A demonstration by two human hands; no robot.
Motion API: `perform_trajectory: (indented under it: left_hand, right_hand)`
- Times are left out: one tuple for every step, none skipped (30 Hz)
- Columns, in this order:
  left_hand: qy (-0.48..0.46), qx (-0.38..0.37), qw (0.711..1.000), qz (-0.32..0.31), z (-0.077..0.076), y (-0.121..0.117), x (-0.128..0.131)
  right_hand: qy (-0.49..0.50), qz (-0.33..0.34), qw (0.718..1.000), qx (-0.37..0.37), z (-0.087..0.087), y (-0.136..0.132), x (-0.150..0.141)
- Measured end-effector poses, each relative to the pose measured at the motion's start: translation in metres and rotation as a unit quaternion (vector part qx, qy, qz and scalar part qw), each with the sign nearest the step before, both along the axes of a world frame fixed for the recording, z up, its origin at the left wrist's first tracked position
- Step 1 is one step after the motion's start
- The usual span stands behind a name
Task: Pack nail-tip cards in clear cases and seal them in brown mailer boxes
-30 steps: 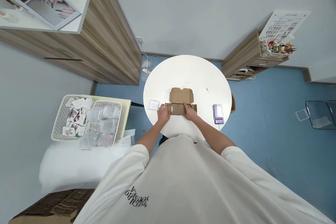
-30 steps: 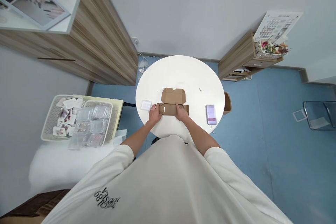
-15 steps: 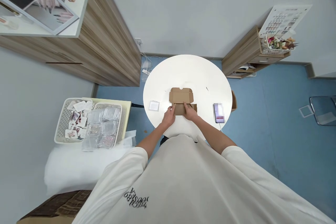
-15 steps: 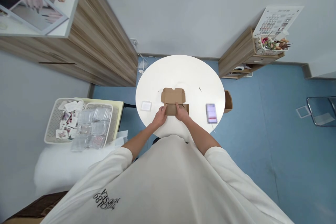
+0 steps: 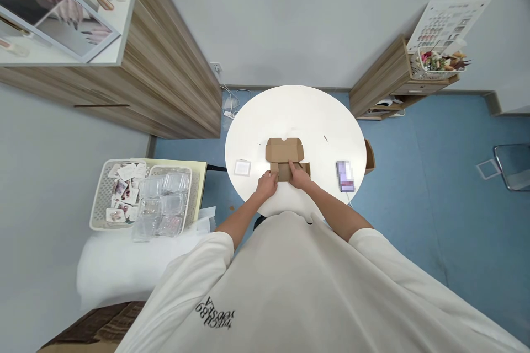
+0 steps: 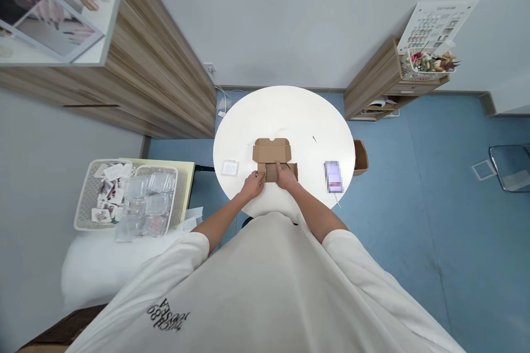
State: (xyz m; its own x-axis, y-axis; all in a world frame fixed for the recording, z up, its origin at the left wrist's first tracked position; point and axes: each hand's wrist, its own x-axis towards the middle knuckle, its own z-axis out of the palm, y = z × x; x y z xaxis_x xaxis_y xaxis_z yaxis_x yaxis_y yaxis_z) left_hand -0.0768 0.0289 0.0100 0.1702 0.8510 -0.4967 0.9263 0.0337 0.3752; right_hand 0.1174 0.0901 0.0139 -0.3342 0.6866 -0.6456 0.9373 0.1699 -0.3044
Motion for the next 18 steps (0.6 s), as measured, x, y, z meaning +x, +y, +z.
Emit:
perform_trajectory:
  left_hand:
    - [0.011, -0.002, 1.000, -0.007, 0.0012, 0.0013, 0.0001]
    - [0.020, -0.005, 1.000, -0.016, 0.0021, 0.0023, 0.0000]
    - [0.028, -0.007, 0.999, -0.025, 0.0027, 0.0030, -0.0002]
    - [0.037, -0.005, 0.999, -0.035, 0.0031, 0.0034, -0.0005]
    - [0.046, -0.001, 0.998, -0.046, 0.0033, 0.0035, -0.0008]
    - [0.055, 0.007, 0.997, -0.056, 0.0034, 0.0035, -0.0009]
    - [0.063, 0.016, 0.996, -0.065, 0.0035, 0.0036, -0.0008]
    - [0.070, 0.025, 0.995, -0.072, 0.0036, 0.0037, -0.0004]
    - [0.074, 0.031, 0.994, -0.079, 0.0037, 0.0041, 0.0001]
    - [0.076, 0.034, 0.993, -0.084, 0.0039, 0.0048, 0.0009]
    - [0.079, 0.035, 0.992, -0.089, 0.0041, 0.0056, 0.0017]
    - [0.082, 0.034, 0.992, -0.095, 0.0045, 0.0066, 0.0026]
    - [0.086, 0.034, 0.990, -0.102, 0.0049, 0.0076, 0.0033]
    - [0.092, 0.035, 0.989, -0.108, 0.0053, 0.0084, 0.0038]
    - [0.099, 0.037, 0.988, -0.113, 0.0058, 0.0090, 0.0040]
    - [0.106, 0.041, 0.987, -0.114, 0.0063, 0.0093, 0.0039]
    - [0.112, 0.050, 0.986, -0.111, 0.0066, 0.0095, 0.0037]
    - [0.117, 0.064, 0.985, -0.106, 0.0068, 0.0096, 0.0033]
  right_hand:
    - [0.000, 0.002, 1.000, -0.001, -0.0013, 0.0000, 0.0003]
    - [0.000, 0.004, 1.000, -0.002, -0.0023, 0.0001, 0.0006]
    - [-0.001, 0.005, 1.000, -0.003, -0.0028, 0.0001, 0.0009]
    - [-0.001, 0.004, 1.000, -0.003, -0.0031, 0.0001, 0.0011]
    - [0.000, 0.002, 1.000, -0.002, -0.0031, 0.0001, 0.0012]
    - [0.001, 0.001, 1.000, -0.001, -0.0029, 0.0001, 0.0013]
    - [0.001, -0.001, 1.000, -0.001, -0.0026, 0.0001, 0.0014]
    - [0.002, -0.002, 1.000, -0.002, -0.0022, 0.0002, 0.0014]
    - [0.003, -0.003, 1.000, -0.003, -0.0018, 0.0002, 0.0013]
    - [0.003, -0.003, 1.000, -0.005, -0.0014, 0.0003, 0.0013]
    - [0.004, -0.004, 1.000, -0.006, -0.0010, 0.0003, 0.0011]
    - [0.003, -0.004, 1.000, -0.007, -0.0007, 0.0003, 0.0010]
    - [0.002, -0.004, 1.000, -0.007, -0.0004, 0.0003, 0.0008]
    - [0.001, -0.004, 1.000, -0.007, -0.0001, 0.0003, 0.0007]
    - [0.000, -0.004, 1.000, -0.007, 0.0001, 0.0003, 0.0005]
    - [-0.002, -0.004, 1.000, -0.007, 0.0003, 0.0003, 0.0004]
    - [-0.003, -0.004, 1.000, -0.008, 0.0005, 0.0004, 0.0002]
    - [-0.004, -0.004, 1.000, -0.008, 0.0006, 0.0004, 0.0001]
